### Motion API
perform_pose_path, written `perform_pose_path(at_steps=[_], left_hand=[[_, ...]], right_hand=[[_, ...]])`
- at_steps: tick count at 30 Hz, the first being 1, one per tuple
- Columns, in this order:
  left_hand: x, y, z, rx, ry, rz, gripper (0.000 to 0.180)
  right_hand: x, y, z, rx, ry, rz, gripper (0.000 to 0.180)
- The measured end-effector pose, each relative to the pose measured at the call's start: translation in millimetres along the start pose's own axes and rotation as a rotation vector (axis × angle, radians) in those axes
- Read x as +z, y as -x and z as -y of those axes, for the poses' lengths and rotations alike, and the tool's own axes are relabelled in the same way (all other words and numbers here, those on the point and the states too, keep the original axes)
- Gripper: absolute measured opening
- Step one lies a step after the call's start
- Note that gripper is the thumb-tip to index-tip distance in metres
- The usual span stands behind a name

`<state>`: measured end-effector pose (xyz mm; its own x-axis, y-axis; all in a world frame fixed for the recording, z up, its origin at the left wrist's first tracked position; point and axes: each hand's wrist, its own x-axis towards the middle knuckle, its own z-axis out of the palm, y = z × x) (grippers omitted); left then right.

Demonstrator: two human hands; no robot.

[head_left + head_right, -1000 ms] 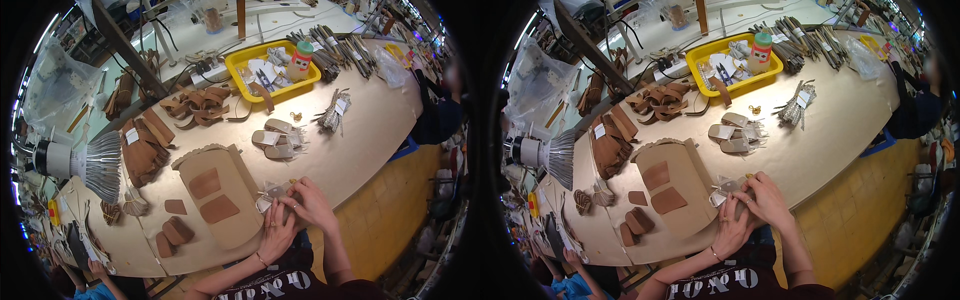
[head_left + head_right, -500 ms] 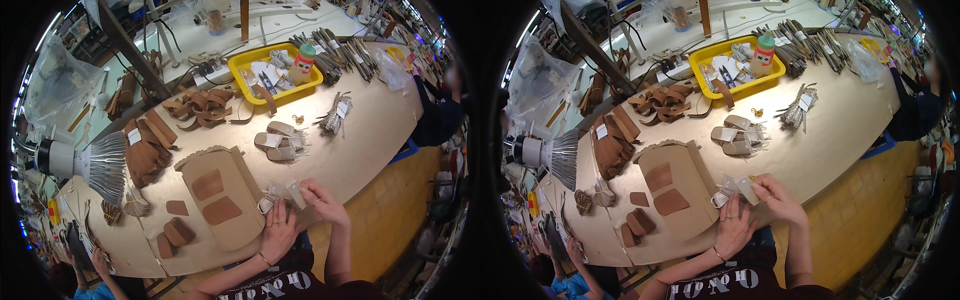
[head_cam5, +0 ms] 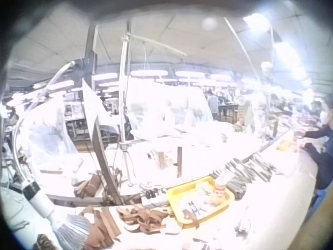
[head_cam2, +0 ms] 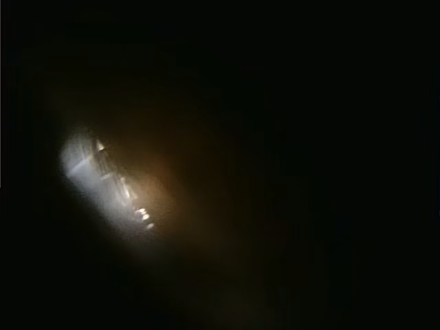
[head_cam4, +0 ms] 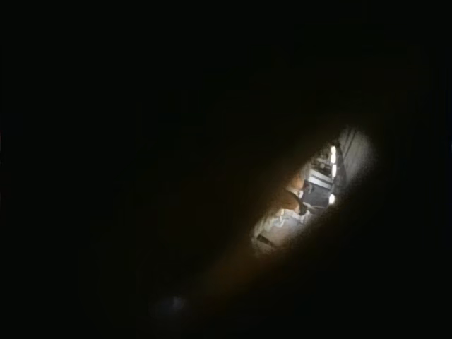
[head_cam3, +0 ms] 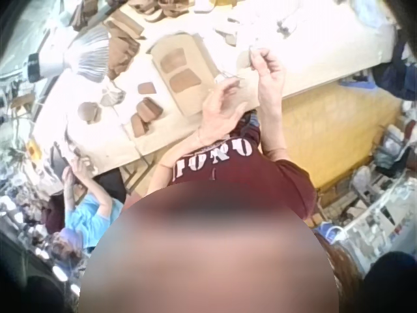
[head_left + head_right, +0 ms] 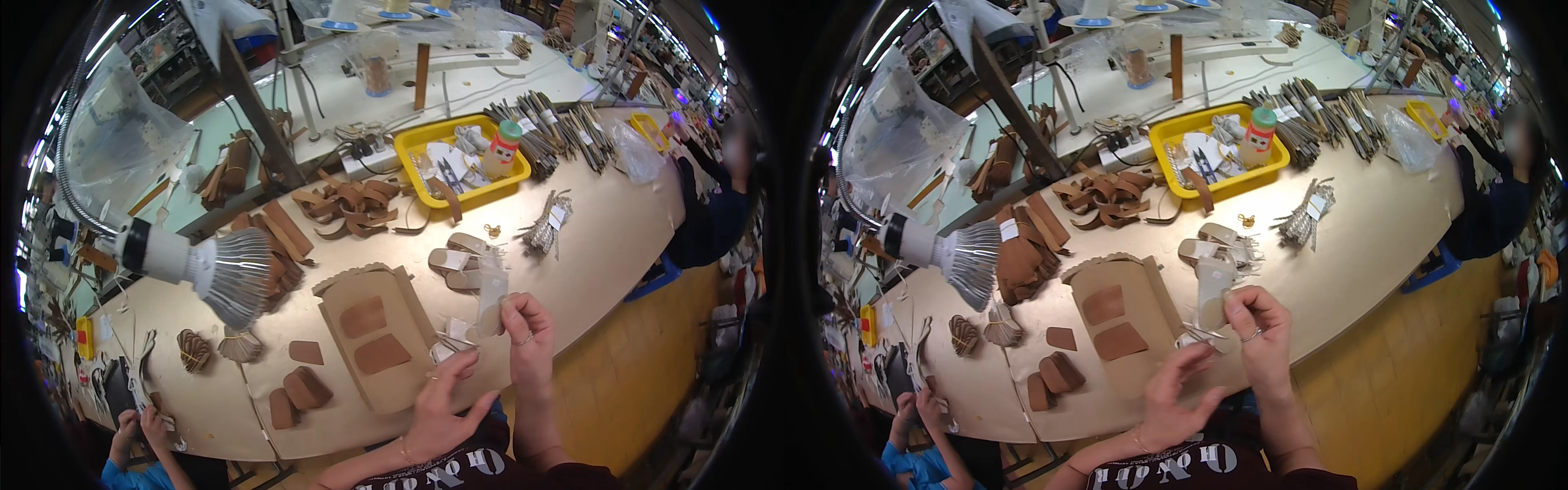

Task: The person repeatedly places small leather pieces onto a cardboard template, aligns them, and uses a white plastic tool to press and smooth the edges. The person handles several leather pieces one at a time, adjusting their positions on the template throughout the clip.

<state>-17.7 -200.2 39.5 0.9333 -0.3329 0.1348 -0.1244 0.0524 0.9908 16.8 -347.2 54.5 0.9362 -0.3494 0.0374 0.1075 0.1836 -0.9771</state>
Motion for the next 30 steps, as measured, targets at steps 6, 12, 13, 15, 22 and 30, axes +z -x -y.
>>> perform_pose_path(at_steps=[6, 12, 13, 15, 22, 30], left_hand=[[-63, -32, -26, -0.116, 0.385, -0.186, 0.039], [-99, -41, -31, -0.215, 0.339, -0.165, 0.025], [-108, -44, -30, -0.208, 0.247, -0.112, 0.025], [-122, -49, -28, -0.189, 0.069, -0.009, 0.025], [-127, -53, -12, 0.042, -0.091, -0.359, 0.019], [-128, -58, -7, 0.001, 0.45, -0.47, 0.01]], right_hand=[[62, 6, 7, -0.047, -0.01, 0.168, 0.012], [93, -2, 3, -0.07, 0.076, 0.184, 0.015], [96, -6, 4, -0.074, 0.048, 0.173, 0.017], [97, -16, 6, 0.003, 0.042, 0.241, 0.021], [96, -23, 8, 0.071, 0.207, 0.34, 0.019], [87, -18, -1, 0.05, 0.086, 0.166, 0.017]])
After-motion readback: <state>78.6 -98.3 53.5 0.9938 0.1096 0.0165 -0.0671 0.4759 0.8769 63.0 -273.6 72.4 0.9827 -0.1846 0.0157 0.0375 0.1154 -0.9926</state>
